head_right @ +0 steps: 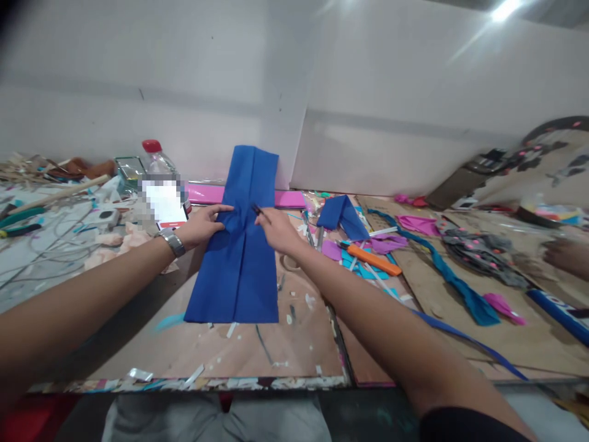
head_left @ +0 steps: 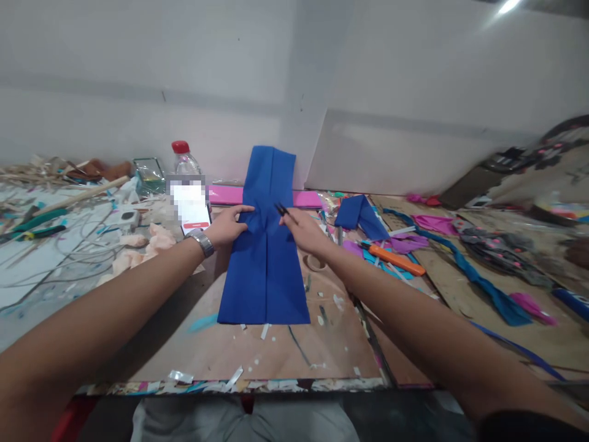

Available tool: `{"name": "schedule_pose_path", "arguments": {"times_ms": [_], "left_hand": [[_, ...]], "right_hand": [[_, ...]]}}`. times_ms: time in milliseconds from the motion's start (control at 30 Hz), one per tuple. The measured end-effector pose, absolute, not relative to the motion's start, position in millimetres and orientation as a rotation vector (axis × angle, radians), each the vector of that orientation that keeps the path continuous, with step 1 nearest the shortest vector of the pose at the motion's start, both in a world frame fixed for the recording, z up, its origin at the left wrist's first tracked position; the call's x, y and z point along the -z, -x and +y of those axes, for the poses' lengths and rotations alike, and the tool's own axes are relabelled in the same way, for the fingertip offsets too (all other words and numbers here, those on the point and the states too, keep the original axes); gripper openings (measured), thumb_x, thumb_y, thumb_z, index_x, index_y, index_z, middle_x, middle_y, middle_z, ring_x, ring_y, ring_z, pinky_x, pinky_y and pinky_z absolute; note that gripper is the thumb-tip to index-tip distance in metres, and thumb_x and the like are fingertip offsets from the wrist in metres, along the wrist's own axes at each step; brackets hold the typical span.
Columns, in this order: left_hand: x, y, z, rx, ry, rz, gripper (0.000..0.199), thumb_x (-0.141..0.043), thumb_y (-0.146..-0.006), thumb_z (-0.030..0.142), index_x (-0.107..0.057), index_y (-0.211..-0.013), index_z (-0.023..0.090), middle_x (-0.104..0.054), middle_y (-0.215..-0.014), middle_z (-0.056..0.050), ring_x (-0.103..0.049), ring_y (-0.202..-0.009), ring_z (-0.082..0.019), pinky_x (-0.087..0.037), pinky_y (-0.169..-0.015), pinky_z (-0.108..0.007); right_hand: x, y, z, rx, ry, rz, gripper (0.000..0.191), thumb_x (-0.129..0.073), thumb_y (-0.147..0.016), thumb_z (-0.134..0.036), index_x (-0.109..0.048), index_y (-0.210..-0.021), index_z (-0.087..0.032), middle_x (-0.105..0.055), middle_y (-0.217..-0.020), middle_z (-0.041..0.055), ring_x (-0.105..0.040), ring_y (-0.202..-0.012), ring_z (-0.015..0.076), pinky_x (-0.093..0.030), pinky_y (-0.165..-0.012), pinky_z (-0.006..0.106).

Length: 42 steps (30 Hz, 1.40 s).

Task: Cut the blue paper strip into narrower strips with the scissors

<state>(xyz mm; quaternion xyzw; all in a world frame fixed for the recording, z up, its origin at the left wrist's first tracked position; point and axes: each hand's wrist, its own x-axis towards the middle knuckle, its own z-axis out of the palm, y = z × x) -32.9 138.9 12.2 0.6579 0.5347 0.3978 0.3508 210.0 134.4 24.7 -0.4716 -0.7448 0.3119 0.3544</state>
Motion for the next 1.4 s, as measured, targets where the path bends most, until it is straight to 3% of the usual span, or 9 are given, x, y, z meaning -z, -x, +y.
{"name": "schedule_pose_path", "arguments": {"times_ms": [133, 333, 533, 700, 833, 967, 1100, 1267, 1400], "left_hand": [[-15.7, 32.7, 136.2, -0.998, -1.697, 1.390, 0.056, -0.069, -0.068, 0.009, -0.077, -0.122, 0.020, -0.075, -0.089, -0.004, -0.070, -0.097, -0.025, -0.058, -0.088, -0.032], [-14.8, 33.4, 137.7, -0.987, -1.677, 1.403, 0.057, -0.069, -0.068, 0.008, -0.077, -0.123, 0.019, -0.074, -0.085, -0.005, -0.070, -0.102, -0.028, -0.056, -0.094, -0.036], [-7.7, 35.5, 143.6, -0.992, -1.650, 1.404, 0.059, -0.077, -0.067, 0.013, -0.075, -0.125, 0.019, -0.074, -0.089, -0.005, -0.070, -0.095, -0.026, -0.057, -0.092, -0.035], [0.5, 33.6, 151.9, -0.976, -1.618, 1.422, 0.062, -0.074, -0.074, 0.014, -0.069, -0.135, 0.019, -0.074, -0.087, -0.005, -0.069, -0.080, -0.021, -0.058, -0.082, -0.034], [2.7, 33.4, 157.1, -0.966, -1.592, 1.457, 0.052, -0.073, -0.079, 0.019, -0.072, -0.131, 0.017, -0.074, -0.084, -0.006, -0.069, -0.077, -0.021, -0.058, -0.082, -0.036], [-1.0, 33.6, 154.3, -0.983, -1.586, 1.431, 0.059, -0.075, -0.077, 0.018, -0.068, -0.135, 0.019, -0.075, -0.104, -0.008, -0.070, -0.095, -0.024, -0.056, -0.091, -0.036], [0.8, 33.3, 151.4, -0.967, -1.587, 1.357, 0.066, -0.076, -0.071, 0.011, -0.067, -0.136, 0.021, -0.074, -0.121, -0.010, -0.070, -0.106, -0.024, -0.056, -0.096, -0.036], [6.2, 34.5, 153.1, -0.929, -1.587, 1.358, 0.043, -0.072, -0.074, 0.012, -0.076, -0.116, 0.019, -0.076, -0.119, -0.010, -0.070, -0.108, -0.025, -0.056, -0.097, -0.037], [0.4, 34.7, 146.9, -0.929, -1.627, 1.398, 0.055, -0.073, -0.072, 0.009, -0.073, -0.126, 0.018, -0.076, -0.115, -0.009, -0.071, -0.103, -0.026, -0.054, -0.100, -0.039]], "right_hand": [[-13.4, -210.2, 192.2, -0.933, 1.424, -1.703, 0.032, -0.041, -0.109, -0.031, -0.068, -0.109, -0.013, -0.071, -0.117, 0.0134, -0.068, -0.101, 0.0241, -0.057, -0.090, 0.047], [4.4, -218.0, 218.4, -0.978, 1.502, -1.585, 0.038, -0.066, -0.100, -0.037, -0.062, -0.133, -0.017, -0.064, -0.133, 0.0113, -0.068, -0.111, 0.0254, -0.059, -0.093, 0.047], [0.9, -231.3, 216.4, -0.842, 1.492, -1.580, 0.036, -0.066, -0.100, -0.038, -0.064, -0.129, -0.017, -0.066, -0.129, 0.0105, -0.068, -0.110, 0.0247, -0.059, -0.093, 0.046], [-10.0, -227.7, 206.6, -0.812, 1.446, -1.554, 0.021, -0.056, -0.102, -0.022, -0.069, -0.088, -0.013, -0.070, -0.097, 0.0085, -0.063, -0.098, 0.0218, -0.049, -0.093, 0.038], [-23.2, -221.0, 176.3, -0.860, 1.349, -1.463, 0.022, -0.053, -0.102, -0.030, -0.063, -0.088, -0.018, -0.065, -0.089, 0.0051, -0.058, -0.085, 0.0180, -0.045, -0.078, 0.030], [-34.2, -213.5, 106.5, -1.131, 1.264, -1.409, 0.040, -0.045, -0.102, -0.058, -0.059, -0.094, -0.022, -0.042, -0.063, -0.0054, -0.038, -0.050, 0.0127, -0.036, -0.055, 0.027], [-38.2, -201.3, 20.9, -1.770, 1.078, -1.086, 0.051, -0.046, -0.098, -0.067, -0.062, -0.104, -0.020, -0.033, -0.064, -0.0078, -0.021, -0.047, 0.0093, -0.027, -0.050, 0.026], [-22.6, -188.4, -42.6, -2.150, 0.877, -0.834, 0.041, -0.063, -0.096, -0.054, -0.061, -0.110, -0.016, -0.056, -0.075, 0.0015, -0.046, -0.063, 0.0122, -0.032, -0.058, 0.024], [2.7, -189.8, -59.0, -2.460, 0.701, -0.839, 0.048, -0.069, -0.091, -0.062, -0.054, -0.106, -0.019, -0.064, -0.076, 0.0042, -0.058, -0.063, 0.0159, -0.038, -0.055, 0.025]]}}
